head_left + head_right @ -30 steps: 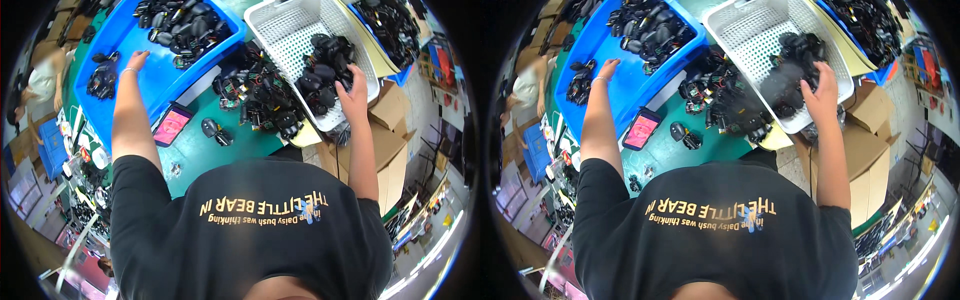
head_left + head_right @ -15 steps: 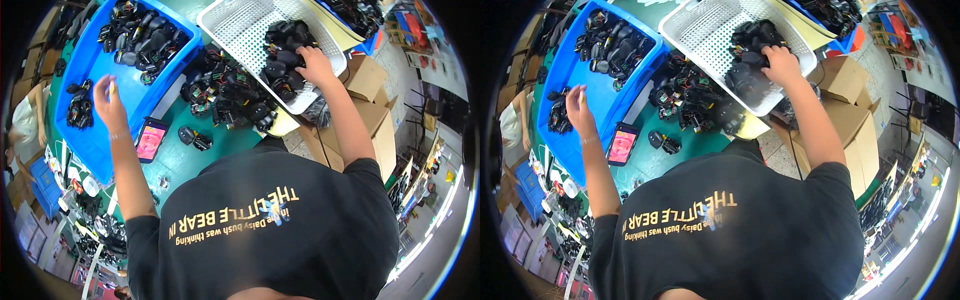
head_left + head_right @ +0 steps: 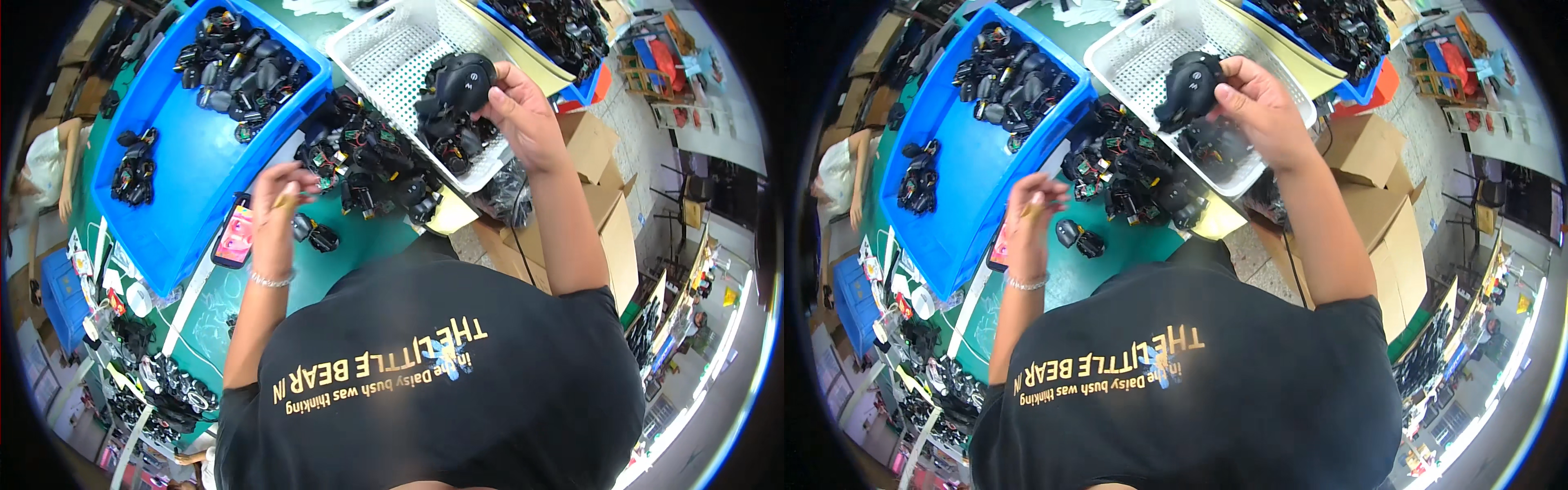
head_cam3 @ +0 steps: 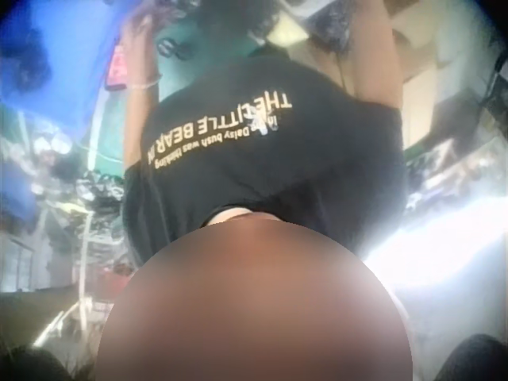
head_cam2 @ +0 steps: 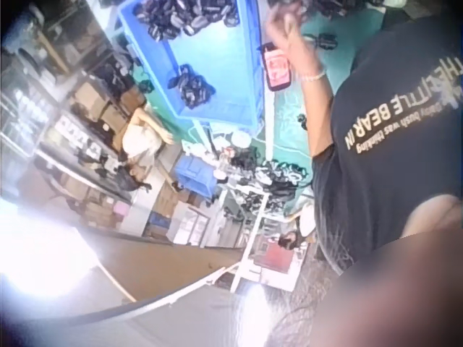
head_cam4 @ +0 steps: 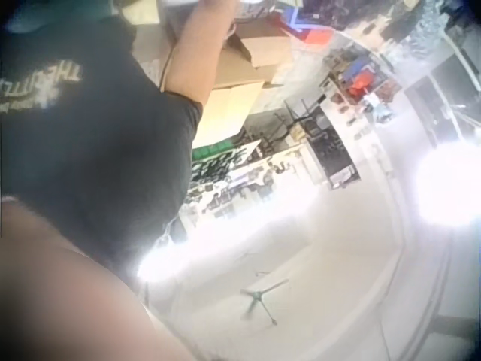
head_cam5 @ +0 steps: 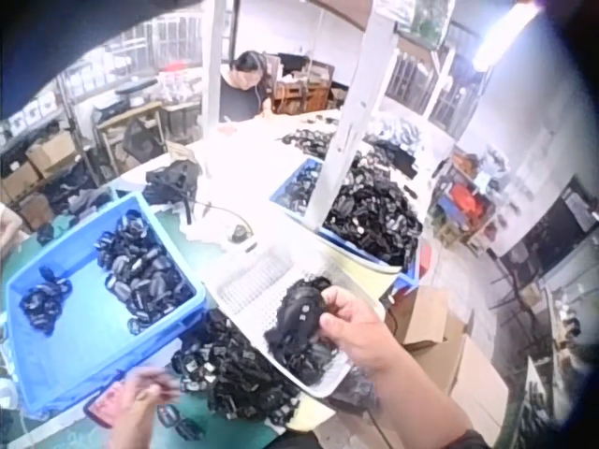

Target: The person assembles small electronic devices, likely game controllers, by hand at a workbench. They pick up disassembled parts, connect internal wires, and snap the plastic casings together, placing the finished units into a blue bin.

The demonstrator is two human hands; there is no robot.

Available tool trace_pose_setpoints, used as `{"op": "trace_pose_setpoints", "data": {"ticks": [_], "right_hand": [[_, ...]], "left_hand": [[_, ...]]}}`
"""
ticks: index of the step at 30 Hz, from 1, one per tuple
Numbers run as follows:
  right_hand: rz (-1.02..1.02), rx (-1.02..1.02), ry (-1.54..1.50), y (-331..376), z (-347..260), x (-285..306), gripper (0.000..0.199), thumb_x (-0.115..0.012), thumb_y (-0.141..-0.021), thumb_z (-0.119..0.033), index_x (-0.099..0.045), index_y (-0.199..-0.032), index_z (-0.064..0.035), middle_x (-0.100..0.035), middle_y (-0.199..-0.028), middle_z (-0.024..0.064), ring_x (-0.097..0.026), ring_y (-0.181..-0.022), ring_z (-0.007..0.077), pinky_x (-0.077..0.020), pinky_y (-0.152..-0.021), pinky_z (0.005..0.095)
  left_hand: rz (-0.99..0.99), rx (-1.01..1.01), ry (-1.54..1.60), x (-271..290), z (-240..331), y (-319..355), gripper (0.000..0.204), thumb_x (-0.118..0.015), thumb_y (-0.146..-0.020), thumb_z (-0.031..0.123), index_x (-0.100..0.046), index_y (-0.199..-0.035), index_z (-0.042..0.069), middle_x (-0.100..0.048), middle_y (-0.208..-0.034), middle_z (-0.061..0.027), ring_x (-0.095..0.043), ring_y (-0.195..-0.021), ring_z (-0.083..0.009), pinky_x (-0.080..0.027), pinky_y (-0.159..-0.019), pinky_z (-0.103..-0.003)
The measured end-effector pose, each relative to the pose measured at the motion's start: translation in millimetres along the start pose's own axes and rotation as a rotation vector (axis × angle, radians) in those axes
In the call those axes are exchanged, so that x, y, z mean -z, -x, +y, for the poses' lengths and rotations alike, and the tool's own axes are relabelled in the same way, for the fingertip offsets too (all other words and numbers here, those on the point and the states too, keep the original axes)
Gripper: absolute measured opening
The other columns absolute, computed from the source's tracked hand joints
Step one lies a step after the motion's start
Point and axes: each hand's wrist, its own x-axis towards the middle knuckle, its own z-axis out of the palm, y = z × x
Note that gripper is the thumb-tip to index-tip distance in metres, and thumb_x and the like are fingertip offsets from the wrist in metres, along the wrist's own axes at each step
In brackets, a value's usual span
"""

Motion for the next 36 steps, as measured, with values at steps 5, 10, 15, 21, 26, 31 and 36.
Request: {"op": "trace_pose_setpoints", "data": {"ticks": [5,10,15,21,26,31,36], "right_hand": [[-0.271,0.388,0.542,5,-17,-84,0.013,-0.063,-0.08,0.001,-0.055,-0.088,-0.0035,-0.059,-0.091,0.0074,-0.056,-0.086,0.0204,-0.0454,-0.077,0.0324],[-0.46,0.696,0.892,18,2,-126,0.017,-0.065,-0.066,-0.004,-0.059,-0.08,-0.0088,-0.057,-0.097,0.0062,-0.055,-0.095,0.0266,-0.0445,-0.079,0.0381],[-0.444,0.76,1.046,26,17,-142,0.014,-0.065,-0.067,-0.01,-0.063,-0.08,-0.0117,-0.057,-0.104,0.0046,-0.054,-0.102,0.0252,-0.04,-0.085,0.0394],[-0.442,0.776,1.046,34,31,-140,0.025,-0.067,-0.063,-0.008,-0.065,-0.087,-0.014,-0.057,-0.105,0.0047,-0.054,-0.1,0.0252,-0.0395,-0.084,0.0361],[0.073,0.627,1.07,26,46,-49,0.038,-0.066,-0.069,-0.008,-0.058,-0.105,-0.0026,-0.055,-0.106,0.0161,-0.053,-0.097,0.0315,-0.0425,-0.086,0.0414],[-0.06,-0.118,1.602,5,102,79,0.065,-0.074,-0.073,-0.032,-0.048,-0.126,-0.0058,-0.051,-0.126,0.0212,-0.05,-0.117,0.0363,-0.0411,-0.097,0.0408],[-0.14,-0.344,1.555,-9,106,85,0.063,-0.071,-0.071,-0.047,-0.051,-0.126,-0.0245,-0.056,-0.111,0.0159,-0.055,-0.108,0.0337,-0.0439,-0.092,0.0437]], "left_hand": [[-0.494,0.402,0.67,-38,37,-7,0.062,-0.042,-0.092,0.054,-0.039,-0.133,0.008,-0.054,-0.122,-0.02,-0.056,-0.109,-0.0345,-0.05,-0.087,-0.048],[-0.427,0.357,1.137,-38,41,12,0.077,-0.043,-0.09,0.061,-0.028,-0.142,0.007,-0.054,-0.125,-0.0194,-0.06,-0.107,-0.0288,-0.052,-0.088,-0.043],[-0.279,0.271,1.043,-37,46,25,0.066,-0.045,-0.092,0.055,-0.034,-0.137,0.008,-0.054,-0.121,-0.0181,-0.055,-0.112,-0.0277,-0.047,-0.094,-0.041],[-0.188,0.27,1.003,-40,38,30,0.063,-0.047,-0.093,0.048,-0.033,-0.138,0.005,-0.05,-0.125,-0.027,-0.054,-0.115,-0.0338,-0.048,-0.095,-0.046],[-0.32,0.173,1.002,-37,34,27,0.044,-0.043,-0.098,0.037,-0.036,-0.133,0.011,-0.054,-0.117,-0.022,-0.061,-0.094,-0.0314,-0.052,-0.071,-0.039],[-0.211,0.236,0.782,-34,16,18,0.037,-0.044,-0.099,0.032,-0.04,-0.128,0.011,-0.057,-0.111,-0.0212,-0.063,-0.085,-0.0286,-0.052,-0.062,-0.036],[-0.083,0.566,0.847,-21,-25,17,0.04,-0.044,-0.098,0.038,-0.044,-0.128,0.011,-0.056,-0.112,-0.0223,-0.061,-0.087,-0.0298,-0.052,-0.064,-0.037]]}}
